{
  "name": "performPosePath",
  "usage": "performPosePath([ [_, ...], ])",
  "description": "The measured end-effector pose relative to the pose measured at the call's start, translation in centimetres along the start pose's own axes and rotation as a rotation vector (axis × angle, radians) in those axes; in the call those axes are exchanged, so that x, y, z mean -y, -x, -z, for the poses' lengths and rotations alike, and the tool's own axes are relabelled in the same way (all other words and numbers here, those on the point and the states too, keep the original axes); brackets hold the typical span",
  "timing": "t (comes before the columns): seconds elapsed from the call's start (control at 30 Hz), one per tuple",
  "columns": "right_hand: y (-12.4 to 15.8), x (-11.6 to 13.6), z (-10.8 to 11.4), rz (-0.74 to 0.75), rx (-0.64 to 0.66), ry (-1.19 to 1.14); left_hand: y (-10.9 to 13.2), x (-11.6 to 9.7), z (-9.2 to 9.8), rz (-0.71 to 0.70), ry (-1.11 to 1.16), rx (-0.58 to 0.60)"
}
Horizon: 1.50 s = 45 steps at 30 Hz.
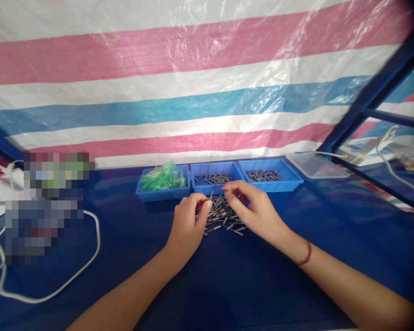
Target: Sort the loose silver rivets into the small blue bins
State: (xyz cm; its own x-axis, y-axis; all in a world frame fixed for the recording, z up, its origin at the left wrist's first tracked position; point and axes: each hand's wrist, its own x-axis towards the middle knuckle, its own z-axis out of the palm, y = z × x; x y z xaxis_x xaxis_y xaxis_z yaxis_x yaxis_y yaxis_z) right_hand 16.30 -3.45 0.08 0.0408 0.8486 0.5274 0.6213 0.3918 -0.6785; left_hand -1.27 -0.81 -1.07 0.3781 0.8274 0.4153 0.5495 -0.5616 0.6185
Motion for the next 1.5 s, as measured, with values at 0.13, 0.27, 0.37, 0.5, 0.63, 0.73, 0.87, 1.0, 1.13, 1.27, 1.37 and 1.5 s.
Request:
performPosePath([
  [0.13,0.6,0.8,-0.7,-0.059,0.079,-0.141,0.4,-0.4,-0.2,-0.008,0.052,0.011],
  [0.27,0.9,1.2,-0.9,-0.101,0.086,-0.192,0.7,-0.7,-0.3,-0.013,0.062,0.015],
  [0.37,0.9,1.1,-0.8,-0.101,0.092,-0.211,0.6,-0.6,-0.2,-0.023,0.058,0.019],
  [0.5,0.8,0.9,-0.7,-0.063,0.087,-0.208,0.3,-0.3,-0.1,-0.038,0.033,0.05],
  [0.63,0.7,0.8,-0.6,-0.036,0.07,-0.197,0.0,0.2,0.1,-0.09,-0.004,0.102],
  [0.73,0.7,0.9,-0.4,-0.024,0.07,-0.19,-0.2,0.5,0.2,-0.143,0.004,0.143],
  [0.87,0.5,0.9,-0.2,-0.015,0.08,-0.19,-0.3,0.6,0.2,-0.147,0.04,0.148],
  [1.0,0.3,0.7,-0.1,-0.014,0.1,-0.197,-0.3,0.6,0.3,-0.096,0.097,0.089],
  [1.13,0.3,0.6,-0.1,0.054,0.139,-0.13,-0.3,0.4,0.5,-0.074,0.122,0.062],
  [1.27,-0.2,0.6,0.2,0.182,0.147,-0.023,-0.2,0.4,0.6,-0.073,0.098,0.054],
  [1.37,-1.1,-0.6,1.3,0.166,0.013,0.122,-0.3,0.4,0.7,-0.106,0.055,0.071],
  [1.5,-2.6,-3.9,3.3,0.035,-0.202,0.391,-0.3,0.4,0.8,-0.174,0.012,0.122],
])
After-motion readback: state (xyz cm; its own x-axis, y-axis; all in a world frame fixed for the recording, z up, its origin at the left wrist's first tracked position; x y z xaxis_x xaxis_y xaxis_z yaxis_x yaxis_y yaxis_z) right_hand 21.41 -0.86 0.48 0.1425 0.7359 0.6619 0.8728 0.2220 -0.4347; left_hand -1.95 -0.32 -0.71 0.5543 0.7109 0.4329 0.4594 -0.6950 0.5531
